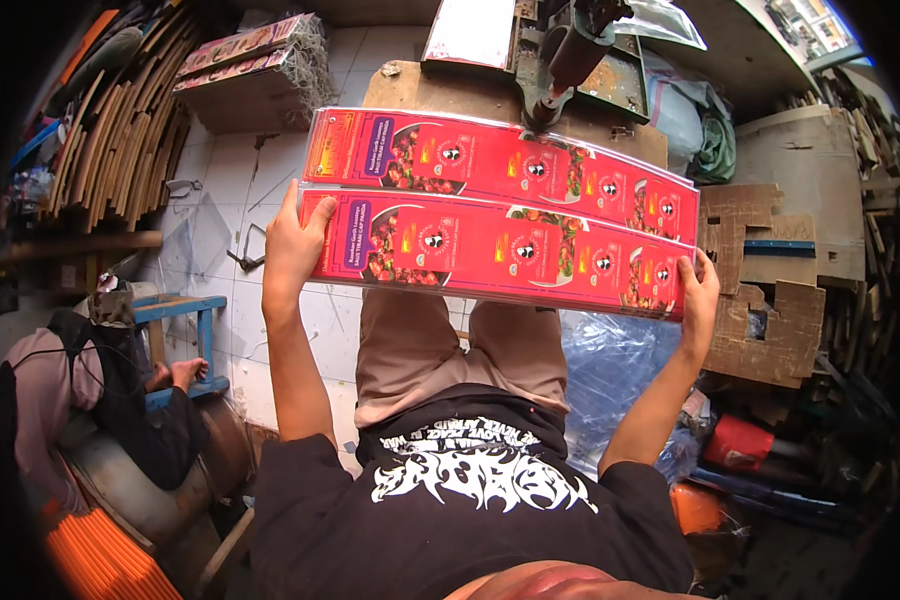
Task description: The person aligns cardboard packaging strips, places rivets onto a punch press machine by hand, and fastens the rivets onto the cardboard strips with the machine.
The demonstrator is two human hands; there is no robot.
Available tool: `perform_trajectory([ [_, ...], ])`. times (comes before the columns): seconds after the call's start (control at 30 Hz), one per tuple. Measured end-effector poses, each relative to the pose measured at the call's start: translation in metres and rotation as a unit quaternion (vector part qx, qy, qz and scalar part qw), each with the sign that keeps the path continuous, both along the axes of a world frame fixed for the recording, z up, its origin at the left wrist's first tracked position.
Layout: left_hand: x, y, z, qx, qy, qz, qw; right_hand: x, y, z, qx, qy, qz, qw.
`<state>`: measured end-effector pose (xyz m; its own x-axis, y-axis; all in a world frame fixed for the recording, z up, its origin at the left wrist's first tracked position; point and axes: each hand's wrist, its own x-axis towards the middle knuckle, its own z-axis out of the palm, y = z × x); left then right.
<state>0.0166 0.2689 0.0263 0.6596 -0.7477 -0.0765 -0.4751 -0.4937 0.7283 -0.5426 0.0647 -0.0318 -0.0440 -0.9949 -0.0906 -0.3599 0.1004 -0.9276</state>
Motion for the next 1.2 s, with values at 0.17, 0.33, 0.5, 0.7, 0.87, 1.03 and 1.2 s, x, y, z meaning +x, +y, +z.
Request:
perform_trajectory([
  [0.17,0.002,-0.002,-0.008,-0.008,-0.037,0.003,0.999,0.013,-0.005,-0.002,-0.006,-0.033,-0.005,0.999],
  [0.33,0.007,-0.008,-0.007,-0.015,-0.032,0.005,0.999,0.018,-0.005,0.008,-0.041,0.011,-0.009,0.999],
  [0.5,0.018,-0.009,-0.018,-0.022,-0.037,-0.005,0.999,0.030,-0.005,0.013,-0.040,0.034,-0.004,0.999],
  [0.7,0.005,-0.013,0.002,0.052,-0.112,-0.005,0.992,0.040,-0.006,0.022,-0.179,0.345,-0.094,0.916],
  [0.87,-0.006,-0.039,0.039,-0.067,-0.257,-0.006,0.964,0.106,-0.018,0.073,-0.210,0.220,-0.064,0.950],
  [1.03,-0.039,-0.104,0.069,-0.177,-0.172,-0.133,0.960,0.188,-0.044,0.077,-0.285,0.148,0.075,0.944],
  [1.2,-0.056,-0.198,0.043,-0.210,-0.129,-0.206,0.947,0.231,-0.083,0.072,-0.288,0.142,0.086,0.943],
])
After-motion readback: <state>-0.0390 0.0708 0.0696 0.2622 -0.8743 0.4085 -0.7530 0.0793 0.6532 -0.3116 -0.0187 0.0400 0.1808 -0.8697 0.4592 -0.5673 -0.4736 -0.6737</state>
